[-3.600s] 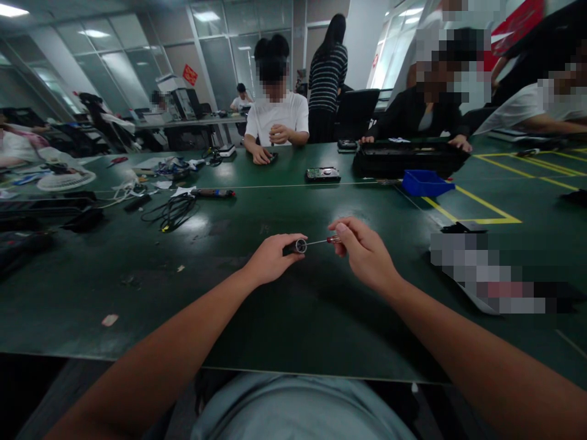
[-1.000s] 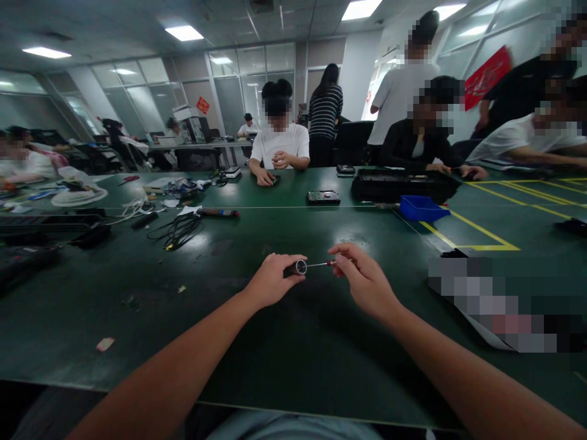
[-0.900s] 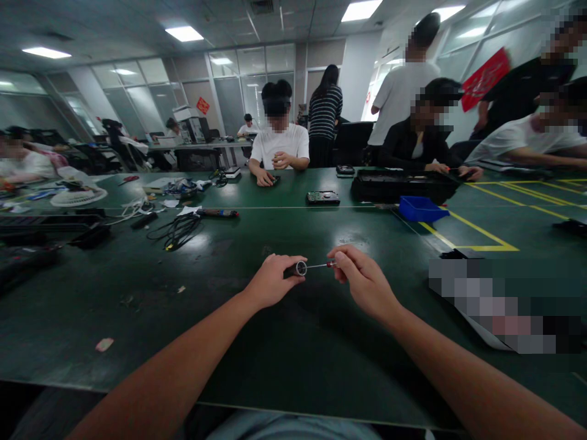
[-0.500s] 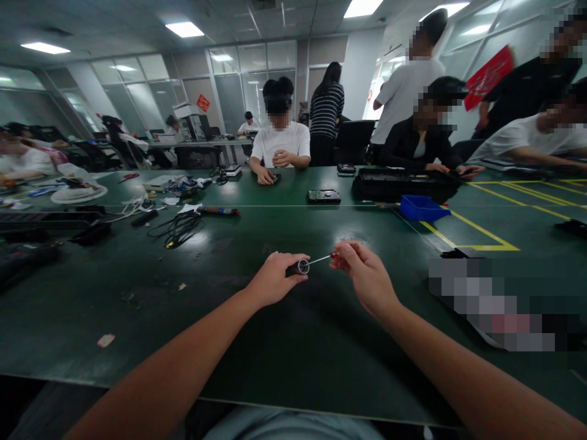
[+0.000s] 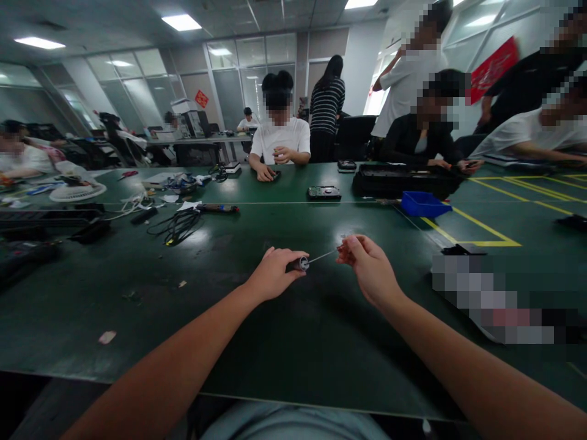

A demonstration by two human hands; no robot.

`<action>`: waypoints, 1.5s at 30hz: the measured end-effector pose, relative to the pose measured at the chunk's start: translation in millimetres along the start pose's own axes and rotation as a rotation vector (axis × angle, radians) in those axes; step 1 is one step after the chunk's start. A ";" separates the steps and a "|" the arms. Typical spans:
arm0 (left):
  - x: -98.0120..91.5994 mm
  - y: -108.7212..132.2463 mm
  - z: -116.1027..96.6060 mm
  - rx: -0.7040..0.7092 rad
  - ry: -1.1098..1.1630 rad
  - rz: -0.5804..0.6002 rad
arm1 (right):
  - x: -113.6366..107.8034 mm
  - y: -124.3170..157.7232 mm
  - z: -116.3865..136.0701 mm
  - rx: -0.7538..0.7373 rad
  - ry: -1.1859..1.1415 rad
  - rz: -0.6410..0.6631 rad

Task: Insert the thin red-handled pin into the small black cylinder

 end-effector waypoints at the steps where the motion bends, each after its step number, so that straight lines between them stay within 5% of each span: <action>1: 0.2 0.4 -0.3 0.004 -0.004 0.001 | 0.9 0.8 1.0 -0.023 0.032 0.021; 9: 1.5 2.5 -0.9 -0.001 -0.037 0.041 | 5.4 11.1 15.9 -0.163 0.378 0.117; 32: 7.5 -0.2 3.5 -0.004 -0.104 0.098 | 8.9 18.1 25.2 -0.311 0.777 0.209; 45: -6.3 -1.7 5.4 -0.186 0.464 -0.165 | 4.5 17.7 30.0 -0.307 0.799 0.167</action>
Point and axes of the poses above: each hand's wrist, its own y-axis away from the middle knuckle, its own x-axis out of the palm, z = x × y, the point moved 3 cm from there along -y, towards the middle knuckle, and after that the axes turned 3 degrees about z, right-handed, at the moved point
